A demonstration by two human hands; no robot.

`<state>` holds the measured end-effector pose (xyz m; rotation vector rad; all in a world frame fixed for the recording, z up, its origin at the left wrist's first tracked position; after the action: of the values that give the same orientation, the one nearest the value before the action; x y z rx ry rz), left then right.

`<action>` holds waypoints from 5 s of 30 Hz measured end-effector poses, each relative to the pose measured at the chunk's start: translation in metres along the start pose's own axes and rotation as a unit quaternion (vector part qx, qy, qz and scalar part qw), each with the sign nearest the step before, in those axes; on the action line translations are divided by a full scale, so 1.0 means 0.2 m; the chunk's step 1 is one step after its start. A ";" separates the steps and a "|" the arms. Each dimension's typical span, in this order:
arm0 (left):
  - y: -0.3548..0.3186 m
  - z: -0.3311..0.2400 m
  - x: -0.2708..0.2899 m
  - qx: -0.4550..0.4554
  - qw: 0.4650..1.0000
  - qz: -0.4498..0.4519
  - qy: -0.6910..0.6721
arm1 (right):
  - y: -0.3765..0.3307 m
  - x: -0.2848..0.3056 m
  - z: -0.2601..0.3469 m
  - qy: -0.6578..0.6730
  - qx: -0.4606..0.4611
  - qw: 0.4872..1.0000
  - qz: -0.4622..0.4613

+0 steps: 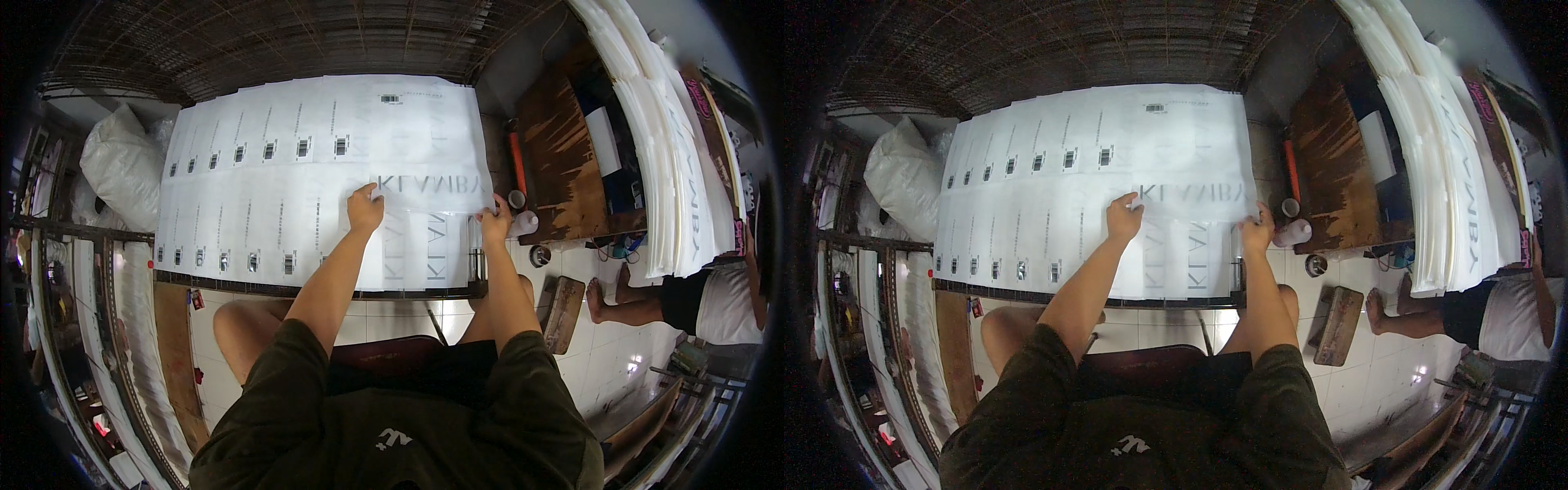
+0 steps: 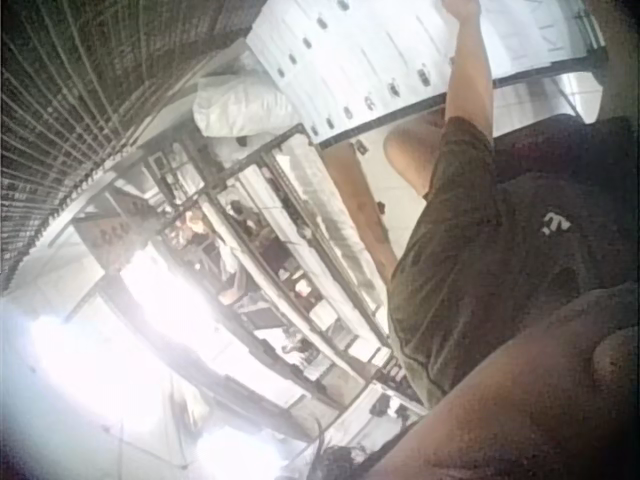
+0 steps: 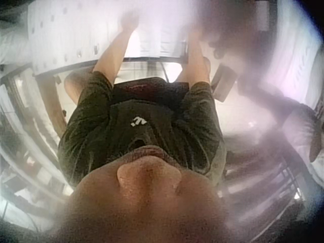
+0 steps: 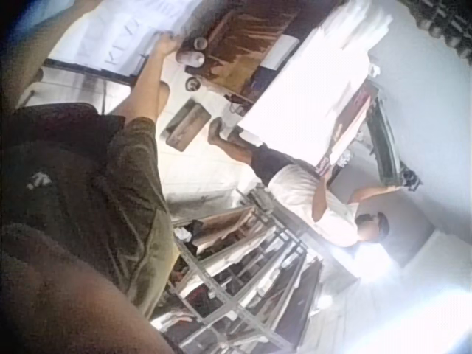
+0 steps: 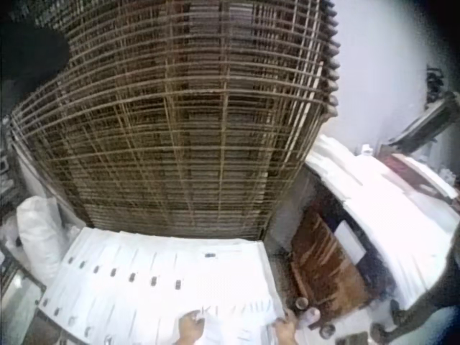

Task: The person sits on the floor and repeatedly picks up white paper sheets from a nearby table, then places them onto a large stack on a wire rack. The person handles the papers one at a time, aligning them before adding them to the stack.

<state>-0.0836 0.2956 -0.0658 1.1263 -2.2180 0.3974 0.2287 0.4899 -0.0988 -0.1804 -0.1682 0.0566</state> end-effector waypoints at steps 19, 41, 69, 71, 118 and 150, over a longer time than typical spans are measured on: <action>0.11 -0.02 0.00 0.031 0.999 0.010 -0.010 | 0.10 -0.06 0.01 -0.036 0.001 0.999 -0.026; 0.05 -0.08 0.10 -0.079 0.990 -0.084 0.080 | 0.16 0.01 -0.09 -0.152 0.097 0.980 -0.085; -1.43 -0.51 1.13 -0.292 0.887 0.345 0.094 | -0.54 0.75 0.29 0.079 0.114 0.988 -0.067; -1.48 -0.65 1.04 -0.360 0.891 0.272 0.045 | -0.53 0.65 0.29 0.043 0.135 0.988 -0.063; -1.31 0.01 0.56 -0.021 0.976 0.188 -0.106 | 0.12 1.74 2.29 0.524 0.218 0.823 -0.016; -0.41 -0.97 1.41 0.081 0.804 0.203 -0.553 | -0.98 -0.14 2.10 0.204 0.008 0.871 0.447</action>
<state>-0.0702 0.1715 0.2644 1.0848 -3.5516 0.0602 0.1366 0.3693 0.3400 -0.2374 0.3550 0.9429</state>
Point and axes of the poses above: each hand's wrist, its own y-axis towards the middle knuckle, its own x-axis out of the back of the hand, z = x × y, the point moved 9 cm from there along y, towards the middle knuckle, and after that the axes turned 2 degrees about -z, right-handed, at the moved point
